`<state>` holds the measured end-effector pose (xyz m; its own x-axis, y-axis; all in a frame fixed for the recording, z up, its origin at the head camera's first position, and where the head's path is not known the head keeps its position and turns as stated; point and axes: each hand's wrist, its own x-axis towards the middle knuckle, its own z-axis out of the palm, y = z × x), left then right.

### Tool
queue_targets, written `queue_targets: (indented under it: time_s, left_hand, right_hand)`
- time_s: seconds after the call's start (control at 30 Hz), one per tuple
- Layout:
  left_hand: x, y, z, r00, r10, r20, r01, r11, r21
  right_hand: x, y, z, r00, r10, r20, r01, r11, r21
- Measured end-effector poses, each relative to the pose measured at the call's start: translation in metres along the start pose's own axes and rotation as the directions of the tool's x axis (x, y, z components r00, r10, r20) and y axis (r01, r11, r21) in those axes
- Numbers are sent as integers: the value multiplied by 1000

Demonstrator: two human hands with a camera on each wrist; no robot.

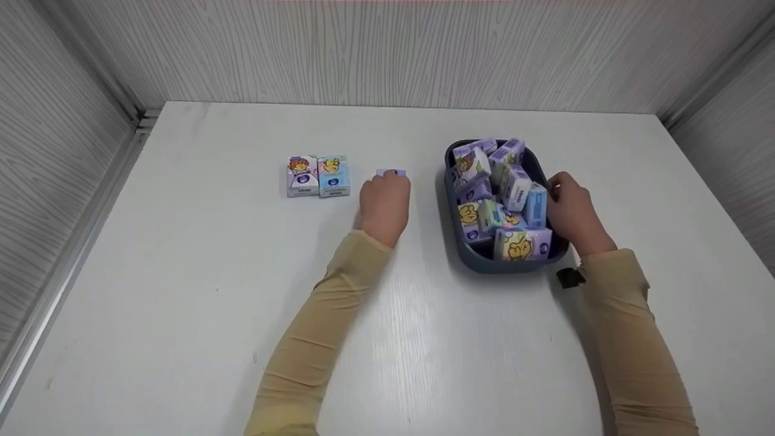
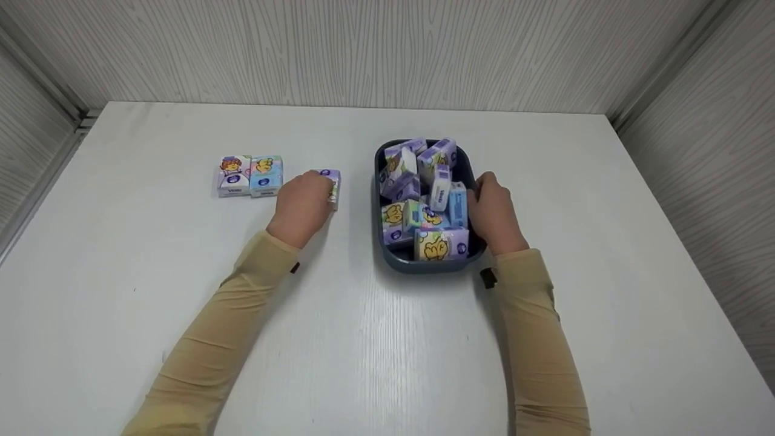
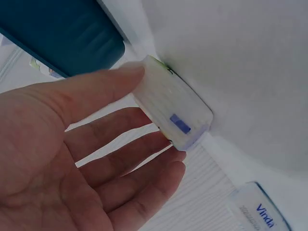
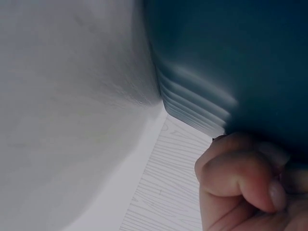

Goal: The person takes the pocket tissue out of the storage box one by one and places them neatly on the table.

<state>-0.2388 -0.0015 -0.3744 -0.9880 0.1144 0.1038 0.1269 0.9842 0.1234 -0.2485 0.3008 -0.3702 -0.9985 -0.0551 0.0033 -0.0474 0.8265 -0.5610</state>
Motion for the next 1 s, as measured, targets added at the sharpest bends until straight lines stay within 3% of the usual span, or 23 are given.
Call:
queue_targets:
  time_s: [0.13,0.27,0.5,0.7,1.0]
  left_hand:
    - [4,-9,-4,997,-35,71,37,999,-28]
    - [7,-18,-3,994,-78,83,84,994,-69]
    - [13,-25,1,992,-120,37,123,985,-117]
    - [13,-27,1,987,-156,39,159,981,-107]
    - [10,-24,-4,992,-123,25,125,985,-117]
  right_hand:
    - [1,0,0,1000,-4,-4,4,1000,-2]
    - [0,0,1,1000,-6,-9,6,1000,-4]
    - [-1,0,1,1000,-10,-11,10,1000,8]
    - [-1,0,1,999,-28,-22,28,1000,0]
    - [0,0,2,999,-36,-29,36,999,0]
